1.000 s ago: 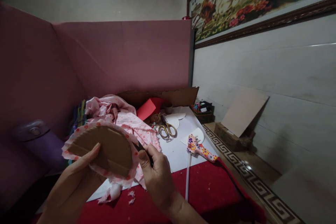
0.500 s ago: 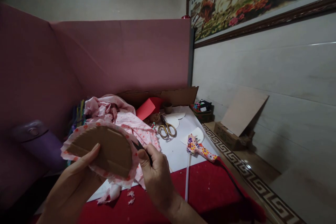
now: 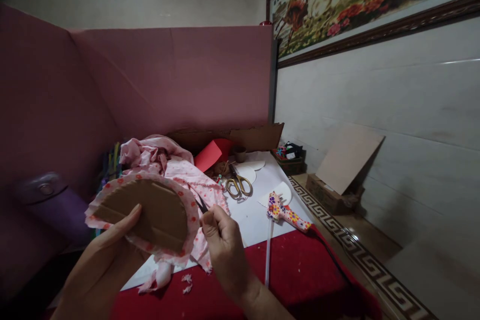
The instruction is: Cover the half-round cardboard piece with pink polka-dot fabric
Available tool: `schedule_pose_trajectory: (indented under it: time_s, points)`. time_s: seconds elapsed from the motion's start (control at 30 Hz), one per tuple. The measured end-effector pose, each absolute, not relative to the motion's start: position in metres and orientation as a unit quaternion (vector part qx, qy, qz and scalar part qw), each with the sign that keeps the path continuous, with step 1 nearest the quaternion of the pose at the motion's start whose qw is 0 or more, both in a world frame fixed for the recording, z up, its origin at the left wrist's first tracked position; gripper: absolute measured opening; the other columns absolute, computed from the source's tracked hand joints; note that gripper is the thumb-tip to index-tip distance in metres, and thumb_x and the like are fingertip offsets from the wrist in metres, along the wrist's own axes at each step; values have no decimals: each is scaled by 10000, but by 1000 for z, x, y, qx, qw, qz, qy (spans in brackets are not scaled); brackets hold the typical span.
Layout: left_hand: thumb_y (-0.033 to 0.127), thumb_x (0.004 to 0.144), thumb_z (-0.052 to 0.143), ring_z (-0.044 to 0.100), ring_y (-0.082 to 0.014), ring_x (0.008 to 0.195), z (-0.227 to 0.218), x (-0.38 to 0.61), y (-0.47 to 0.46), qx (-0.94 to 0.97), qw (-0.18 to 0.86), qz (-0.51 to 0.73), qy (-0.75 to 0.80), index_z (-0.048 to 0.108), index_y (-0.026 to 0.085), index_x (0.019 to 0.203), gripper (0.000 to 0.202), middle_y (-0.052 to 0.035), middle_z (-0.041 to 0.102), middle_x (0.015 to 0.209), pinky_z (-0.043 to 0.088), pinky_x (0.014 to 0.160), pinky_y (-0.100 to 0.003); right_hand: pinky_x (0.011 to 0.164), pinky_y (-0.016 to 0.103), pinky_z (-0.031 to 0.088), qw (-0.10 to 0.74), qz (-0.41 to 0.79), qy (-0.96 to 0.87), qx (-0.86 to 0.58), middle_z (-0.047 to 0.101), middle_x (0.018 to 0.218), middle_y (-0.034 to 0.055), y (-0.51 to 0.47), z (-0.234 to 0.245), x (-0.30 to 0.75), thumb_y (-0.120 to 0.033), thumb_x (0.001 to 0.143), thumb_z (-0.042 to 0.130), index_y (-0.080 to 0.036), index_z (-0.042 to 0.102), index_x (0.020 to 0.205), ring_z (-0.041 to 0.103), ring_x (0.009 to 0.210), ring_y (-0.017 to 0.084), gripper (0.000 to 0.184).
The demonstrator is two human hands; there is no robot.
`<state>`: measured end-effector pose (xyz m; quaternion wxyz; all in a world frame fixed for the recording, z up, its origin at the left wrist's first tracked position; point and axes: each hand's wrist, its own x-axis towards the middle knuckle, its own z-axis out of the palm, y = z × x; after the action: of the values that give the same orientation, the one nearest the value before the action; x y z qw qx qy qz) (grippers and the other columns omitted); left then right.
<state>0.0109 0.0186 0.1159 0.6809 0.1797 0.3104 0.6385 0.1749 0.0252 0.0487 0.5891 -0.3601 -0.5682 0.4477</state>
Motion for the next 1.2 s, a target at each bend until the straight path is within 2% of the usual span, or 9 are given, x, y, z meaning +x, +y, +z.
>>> schedule_pose_trajectory:
  time_s: [0.2,0.4,0.73,0.93,1.2]
  points:
    - [73,846,518,643,-258,1050,113,11,21,158,723,610,282,642,234,1180,391,-68,724,1111,481,947,-392,497,255,222,570,421,-596,-378,319,609,-45,25,51,173,-503,926,387,-211,373,661,288,571,121,395]
    - [73,856,504,656,-246,1028,114,13,21,177,691,631,306,672,236,1137,365,-54,742,1068,496,930,-376,481,252,213,595,450,-557,-366,277,599,-55,25,48,169,-523,913,395,-218,335,636,258,548,111,417]
    - [112,849,540,650,-252,1040,109,9,22,186,709,615,291,678,235,1132,338,-53,740,1073,550,846,-321,513,259,248,570,389,-600,-405,365,627,-34,27,52,171,-502,939,341,-208,379,670,329,592,127,401]
    - [93,856,523,610,-273,1104,111,11,19,190,701,619,299,653,236,1175,373,-56,731,1097,499,932,-389,508,258,233,564,372,-608,-417,354,616,-41,27,55,170,-498,944,333,-212,367,669,320,581,126,398]
    - [161,855,552,552,-267,1179,107,7,22,223,718,602,269,574,310,1269,441,-2,721,1120,422,1016,-397,489,257,209,582,395,-582,-408,311,582,-53,29,52,167,-508,924,372,-211,367,637,284,548,115,413]
